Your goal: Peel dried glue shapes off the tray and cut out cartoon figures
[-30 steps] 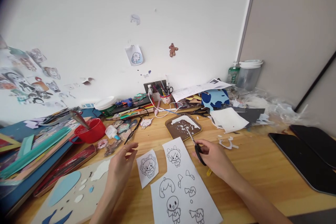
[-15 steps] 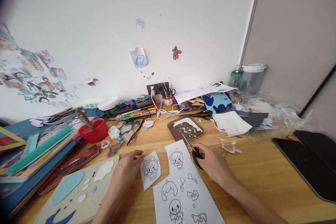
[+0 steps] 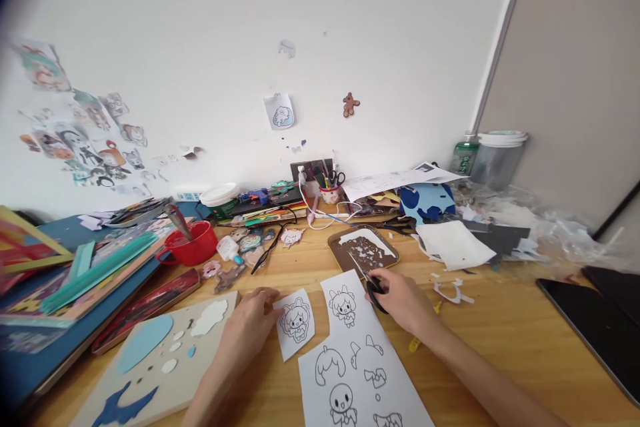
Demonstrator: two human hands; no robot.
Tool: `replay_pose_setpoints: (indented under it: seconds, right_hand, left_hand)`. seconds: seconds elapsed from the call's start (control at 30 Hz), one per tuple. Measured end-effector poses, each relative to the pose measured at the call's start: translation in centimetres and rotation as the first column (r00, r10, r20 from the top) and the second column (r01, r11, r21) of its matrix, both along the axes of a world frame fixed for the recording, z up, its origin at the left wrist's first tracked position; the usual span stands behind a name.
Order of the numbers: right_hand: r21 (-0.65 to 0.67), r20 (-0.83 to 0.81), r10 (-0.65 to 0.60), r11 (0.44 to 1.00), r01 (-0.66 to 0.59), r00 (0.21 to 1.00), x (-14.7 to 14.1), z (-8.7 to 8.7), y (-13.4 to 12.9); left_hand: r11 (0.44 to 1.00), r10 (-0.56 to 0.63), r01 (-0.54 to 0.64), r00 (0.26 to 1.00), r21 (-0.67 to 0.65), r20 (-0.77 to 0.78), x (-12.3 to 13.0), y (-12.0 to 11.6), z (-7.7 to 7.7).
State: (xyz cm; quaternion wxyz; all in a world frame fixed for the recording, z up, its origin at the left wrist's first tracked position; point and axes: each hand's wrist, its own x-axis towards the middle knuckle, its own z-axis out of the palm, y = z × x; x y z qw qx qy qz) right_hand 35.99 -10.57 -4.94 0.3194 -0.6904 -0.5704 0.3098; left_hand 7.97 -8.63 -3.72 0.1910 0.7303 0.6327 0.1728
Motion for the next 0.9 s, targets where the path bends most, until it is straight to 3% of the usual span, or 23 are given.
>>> replay_pose_setpoints:
  seconds: [0.47,0.9]
  right_hand:
    - [0.041,-0.153,0.055,0.998,-0.049,0.987,-0.4,-1.7,1.2]
    - [0.121,-0.189,0.062,0.992,-0.040,0.980,-0.8,0.5,0.3]
  left_hand:
    - [0.996,-0.053,0.054,0.998,-0.071,0.015,-0.2,0.5,-0.7]
    - [0.995,-0.059,0.068,0.991,-0.078,0.118,-0.1,0.6,-1.1]
